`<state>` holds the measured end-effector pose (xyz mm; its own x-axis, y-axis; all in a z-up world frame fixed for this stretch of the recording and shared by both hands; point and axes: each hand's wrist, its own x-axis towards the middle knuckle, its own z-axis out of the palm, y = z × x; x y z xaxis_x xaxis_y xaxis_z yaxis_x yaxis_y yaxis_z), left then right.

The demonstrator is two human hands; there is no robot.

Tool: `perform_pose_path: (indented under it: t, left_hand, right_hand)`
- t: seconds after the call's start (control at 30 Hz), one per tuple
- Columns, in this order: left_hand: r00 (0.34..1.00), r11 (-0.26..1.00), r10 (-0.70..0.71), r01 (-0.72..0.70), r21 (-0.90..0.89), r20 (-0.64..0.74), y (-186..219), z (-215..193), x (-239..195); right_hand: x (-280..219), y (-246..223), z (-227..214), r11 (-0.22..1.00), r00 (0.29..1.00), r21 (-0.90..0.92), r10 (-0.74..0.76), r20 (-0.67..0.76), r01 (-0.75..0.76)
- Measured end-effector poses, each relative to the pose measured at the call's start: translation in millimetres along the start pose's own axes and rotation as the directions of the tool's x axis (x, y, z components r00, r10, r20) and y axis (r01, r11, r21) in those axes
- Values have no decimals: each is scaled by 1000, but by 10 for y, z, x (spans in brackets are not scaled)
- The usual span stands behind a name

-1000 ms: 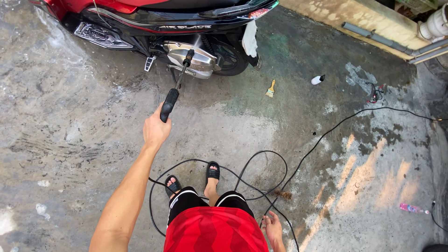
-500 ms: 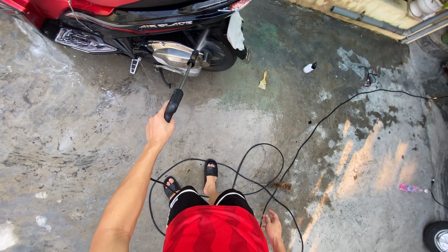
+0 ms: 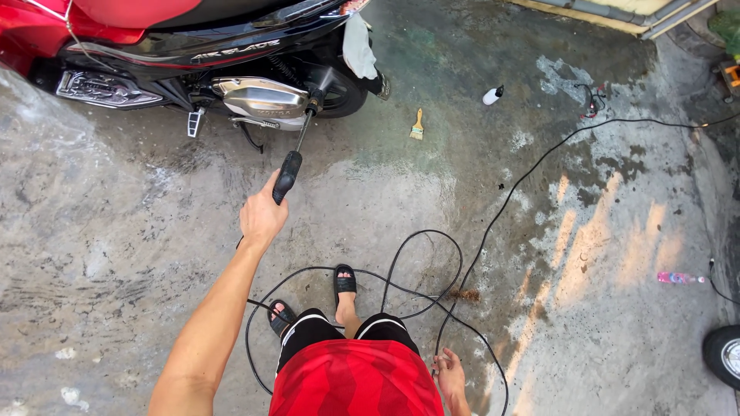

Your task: The person uses a high-pressure water sprayer to wash a red and black motorcycle. They systematically spray the rear wheel, engine, seat, and front wheel, moving around the vehicle to clean different sides.

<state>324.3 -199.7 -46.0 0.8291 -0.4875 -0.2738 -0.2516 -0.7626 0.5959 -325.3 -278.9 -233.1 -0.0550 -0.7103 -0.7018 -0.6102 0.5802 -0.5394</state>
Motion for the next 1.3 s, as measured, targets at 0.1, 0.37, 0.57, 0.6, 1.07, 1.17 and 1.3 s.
perform_pose_path:
  t: [0.1, 0.37, 0.57, 0.6, 1.07, 1.17, 1.3]
  left_hand:
    - [1000, 999, 27, -27, 29, 8, 69, 69, 47]
    - [997, 993, 70, -74, 90, 45, 286, 222, 200]
    - [993, 987, 84, -95, 131, 87, 445, 347, 281]
    - [991, 983, 95, -108, 145, 95, 464, 384, 307]
    - [995, 996, 13, -21, 83, 95, 442, 431, 452]
    - [1000, 1000, -11, 10, 24, 30, 203, 251, 397]
    - [992, 998, 30, -37, -56, -122, -393, 105, 438]
  right_hand:
    - [-60, -13, -1, 998, 1000, 54, 15, -1, -15]
    - [-4, 376, 13, 992, 999, 122, 37, -38, -32]
    - [-79, 595, 22, 981, 990, 162, 120, -80, -106]
    - [-110, 599, 18, 984, 989, 138, 122, -89, -109]
    - [260, 1222, -117, 965, 975, 207, 189, -120, -162]
    - [429, 1196, -180, 975, 978, 152, 178, -109, -161]
    - [391, 1159, -259, 985, 989, 128, 125, -78, -114]
